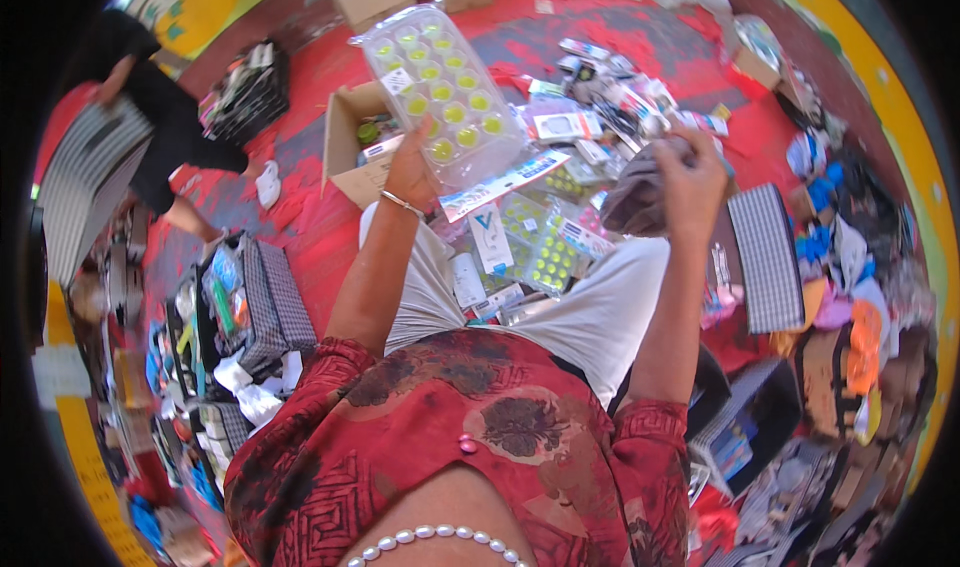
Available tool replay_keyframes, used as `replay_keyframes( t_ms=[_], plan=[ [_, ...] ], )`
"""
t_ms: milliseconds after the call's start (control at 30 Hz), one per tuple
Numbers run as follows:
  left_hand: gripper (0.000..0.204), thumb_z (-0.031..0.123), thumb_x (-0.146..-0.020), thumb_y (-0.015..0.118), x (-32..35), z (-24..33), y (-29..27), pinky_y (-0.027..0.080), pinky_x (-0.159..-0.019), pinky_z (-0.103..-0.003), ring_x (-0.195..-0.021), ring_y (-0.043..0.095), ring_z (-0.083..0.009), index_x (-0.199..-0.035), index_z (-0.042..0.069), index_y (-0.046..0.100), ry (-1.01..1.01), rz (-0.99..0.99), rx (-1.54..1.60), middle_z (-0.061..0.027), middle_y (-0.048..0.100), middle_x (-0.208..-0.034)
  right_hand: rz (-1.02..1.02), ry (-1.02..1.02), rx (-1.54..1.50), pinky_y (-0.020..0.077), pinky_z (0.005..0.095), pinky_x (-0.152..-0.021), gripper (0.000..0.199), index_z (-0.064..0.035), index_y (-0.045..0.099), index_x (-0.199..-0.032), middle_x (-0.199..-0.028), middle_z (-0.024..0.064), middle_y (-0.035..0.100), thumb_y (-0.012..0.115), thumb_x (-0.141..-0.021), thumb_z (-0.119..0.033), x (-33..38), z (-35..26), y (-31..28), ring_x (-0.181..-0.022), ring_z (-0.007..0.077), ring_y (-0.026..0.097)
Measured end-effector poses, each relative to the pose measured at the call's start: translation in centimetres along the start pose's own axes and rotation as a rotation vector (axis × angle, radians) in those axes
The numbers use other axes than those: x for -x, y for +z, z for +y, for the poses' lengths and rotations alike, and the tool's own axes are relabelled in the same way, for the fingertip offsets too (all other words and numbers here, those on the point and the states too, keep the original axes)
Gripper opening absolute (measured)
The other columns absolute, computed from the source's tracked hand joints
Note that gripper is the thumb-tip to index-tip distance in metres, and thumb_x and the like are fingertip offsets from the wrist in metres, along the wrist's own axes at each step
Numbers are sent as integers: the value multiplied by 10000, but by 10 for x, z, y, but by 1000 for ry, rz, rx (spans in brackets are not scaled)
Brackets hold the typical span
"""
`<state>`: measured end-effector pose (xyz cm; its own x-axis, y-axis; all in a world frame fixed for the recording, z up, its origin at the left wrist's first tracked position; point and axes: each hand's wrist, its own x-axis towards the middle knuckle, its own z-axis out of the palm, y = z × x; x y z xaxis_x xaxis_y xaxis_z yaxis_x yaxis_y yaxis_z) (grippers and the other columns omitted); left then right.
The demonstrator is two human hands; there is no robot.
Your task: The person sits on the floor and repeatedly picks up blister packs containing small yellow balls, wipes them with a cloth, and places them into a black bin. The person handles multiple packs one at a time, turning them over and stacking them in the bin.
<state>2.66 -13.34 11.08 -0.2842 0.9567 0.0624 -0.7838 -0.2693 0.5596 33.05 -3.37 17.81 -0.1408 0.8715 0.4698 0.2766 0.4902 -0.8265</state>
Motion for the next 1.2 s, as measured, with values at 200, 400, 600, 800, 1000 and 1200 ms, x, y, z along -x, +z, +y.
replay_keyframes(
  t_ms=[200,400,600,800,1000,1200],
  plan=[
    [403,186,-878,495,-6,-4,25,434,-901,-436,-1074,507,-278,-1238,50,378,30,-37,-58,-115,495,-1196,-372,-313,691,473,373,-521,625,-273,408,-1269,-983,111,508,511,-712,-10,64,-54,45,-657,270,585],
    [399,198,-883,486,-1,-1,43,427,-902,-446,-1078,497,-290,-1231,33,380,121,-39,-107,-131,496,-1184,-153,-494,658,480,339,-515,155,-99,557,-865,-1029,91,477,568,-711,-90,76,-38,83,-687,224,577],
    [460,278,-886,477,2,15,48,357,-946,-502,-1122,451,-320,-1254,34,346,70,69,42,-145,460,-1221,-68,-729,639,471,304,-507,157,-112,560,-849,-932,43,531,584,-694,-116,56,-43,93,-707,194,568],
    [753,543,-779,532,5,13,26,183,-975,-622,-1216,316,-334,-1306,117,205,-111,152,275,-164,306,-1306,-84,-768,511,471,330,-583,94,-120,607,-851,-822,37,609,580,-773,-162,0,-71,75,-749,220,594],
    [943,531,-694,648,11,-36,-16,159,-983,-610,-1296,175,-279,-1366,178,89,-248,482,321,-143,167,-1379,-251,-481,504,385,310,-533,174,-30,583,-759,-658,92,539,572,-807,-197,-58,-99,60,-611,181,534],
    [622,450,-820,504,7,-52,-61,200,-1001,-541,-1246,279,-242,-1332,184,271,-255,138,177,-63,331,-1332,-377,-251,180,387,337,-551,270,10,596,-746,-600,136,537,568,-784,-256,-76,-82,36,-544,194,494]
  ],
)
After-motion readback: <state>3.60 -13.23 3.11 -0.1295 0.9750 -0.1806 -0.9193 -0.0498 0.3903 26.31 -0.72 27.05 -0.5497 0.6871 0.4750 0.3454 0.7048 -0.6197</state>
